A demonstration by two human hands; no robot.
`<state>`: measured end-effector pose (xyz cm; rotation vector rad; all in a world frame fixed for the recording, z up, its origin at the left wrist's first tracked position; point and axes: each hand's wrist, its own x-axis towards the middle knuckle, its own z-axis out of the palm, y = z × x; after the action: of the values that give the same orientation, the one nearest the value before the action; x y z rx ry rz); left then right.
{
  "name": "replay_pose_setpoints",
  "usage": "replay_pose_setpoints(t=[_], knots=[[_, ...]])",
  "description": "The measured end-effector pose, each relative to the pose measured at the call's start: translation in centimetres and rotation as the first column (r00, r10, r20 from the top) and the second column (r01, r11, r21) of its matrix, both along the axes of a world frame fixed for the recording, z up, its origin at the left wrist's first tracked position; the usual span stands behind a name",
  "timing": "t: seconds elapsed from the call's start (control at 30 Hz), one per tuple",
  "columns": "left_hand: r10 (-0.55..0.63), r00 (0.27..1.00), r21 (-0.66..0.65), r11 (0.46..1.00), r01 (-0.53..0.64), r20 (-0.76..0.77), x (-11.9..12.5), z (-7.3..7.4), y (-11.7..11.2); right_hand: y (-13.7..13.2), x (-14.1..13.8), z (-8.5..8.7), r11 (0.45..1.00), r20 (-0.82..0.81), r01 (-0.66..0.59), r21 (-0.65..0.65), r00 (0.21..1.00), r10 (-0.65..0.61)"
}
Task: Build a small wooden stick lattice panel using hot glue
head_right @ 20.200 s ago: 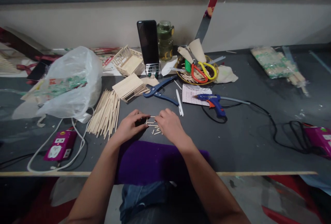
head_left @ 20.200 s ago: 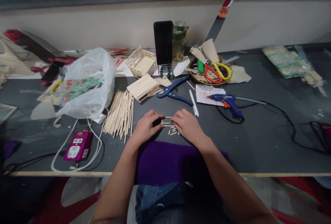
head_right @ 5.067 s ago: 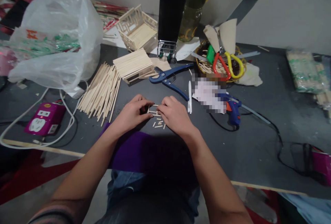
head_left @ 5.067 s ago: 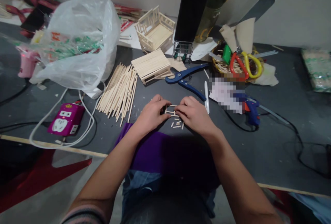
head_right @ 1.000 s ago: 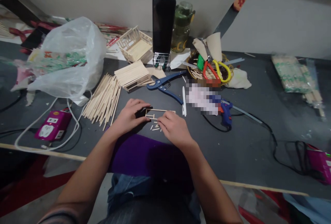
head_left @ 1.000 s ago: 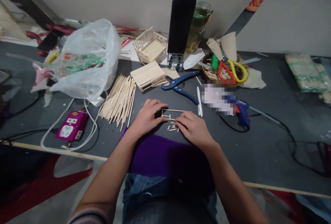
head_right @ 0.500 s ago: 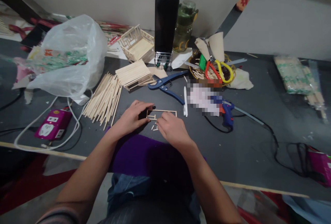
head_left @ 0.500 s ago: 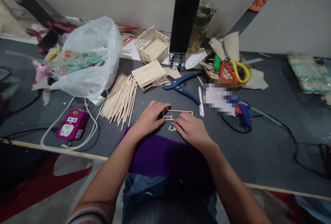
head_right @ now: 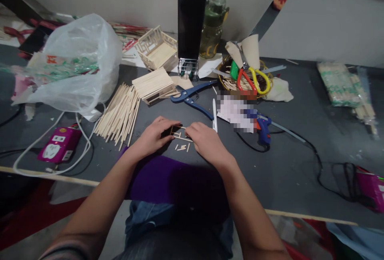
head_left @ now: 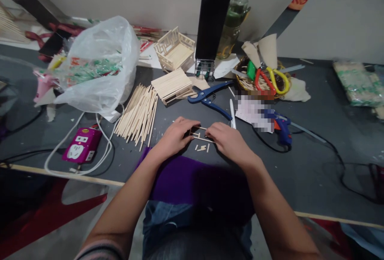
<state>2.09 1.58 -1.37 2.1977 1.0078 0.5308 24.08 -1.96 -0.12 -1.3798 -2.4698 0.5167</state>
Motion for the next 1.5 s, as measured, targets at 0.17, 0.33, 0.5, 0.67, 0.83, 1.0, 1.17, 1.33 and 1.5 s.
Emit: replay_pose_setpoints(t=[0.17, 0.33, 0.5, 0.67, 0.83, 1.0, 1.17, 1.33, 1.5], knots=[[0.011, 1.0, 0.017, 1.0, -0.012, 0.005, 0.0, 0.2, 0.0, 0.6, -0.8, -0.6, 0.997, 0.079, -0.049, 0.053, 0.996, 0.044], [0.012, 1.0, 0.017, 1.0, -0.012, -0.022, 0.0, 0.1, 0.0, 0.6, -0.6, -0.9, 0.995, 0.015, 0.0, 0.103, 1.0, -0.001], [0.016, 1.0, 0.016, 1.0, -0.016, -0.026, -0.1, 0.1, 0.0, 0.7, 0.3, -1.0, 0.984, -0.043, 0.06, 0.169, 0.998, -0.053], [0.021, 0.999, 0.014, 1.0, -0.021, -0.033, 0.0, 0.1, 0.0, 0.9, 0.3, -1.2, 0.981, -0.044, 0.044, 0.188, 0.998, -0.036], [0.015, 0.999, 0.013, 1.0, -0.014, -0.036, 0.0, 0.0, 0.0, 1.0, -0.2, -1.3, 0.986, -0.009, 0.013, 0.167, 1.0, -0.012], [0.014, 0.999, 0.015, 1.0, -0.013, -0.045, 0.0, 0.2, 0.0, 0.9, -0.2, -1.3, 0.989, 0.019, 0.003, 0.147, 1.0, -0.006], [0.019, 0.999, 0.011, 1.0, -0.019, -0.042, 0.0, 0.2, 0.0, 0.9, -0.3, -1.3, 0.99, 0.012, 0.006, 0.138, 1.0, -0.008], [0.018, 0.999, 0.001, 1.0, -0.018, -0.045, 0.0, 0.2, 0.0, 0.9, -0.5, -1.5, 0.99, -0.004, 0.023, 0.14, 1.0, -0.023], [0.019, 0.999, 0.002, 1.0, -0.019, -0.046, 0.0, 0.2, 0.0, 1.0, -0.6, -1.7, 0.991, -0.014, 0.03, 0.131, 0.999, -0.028]])
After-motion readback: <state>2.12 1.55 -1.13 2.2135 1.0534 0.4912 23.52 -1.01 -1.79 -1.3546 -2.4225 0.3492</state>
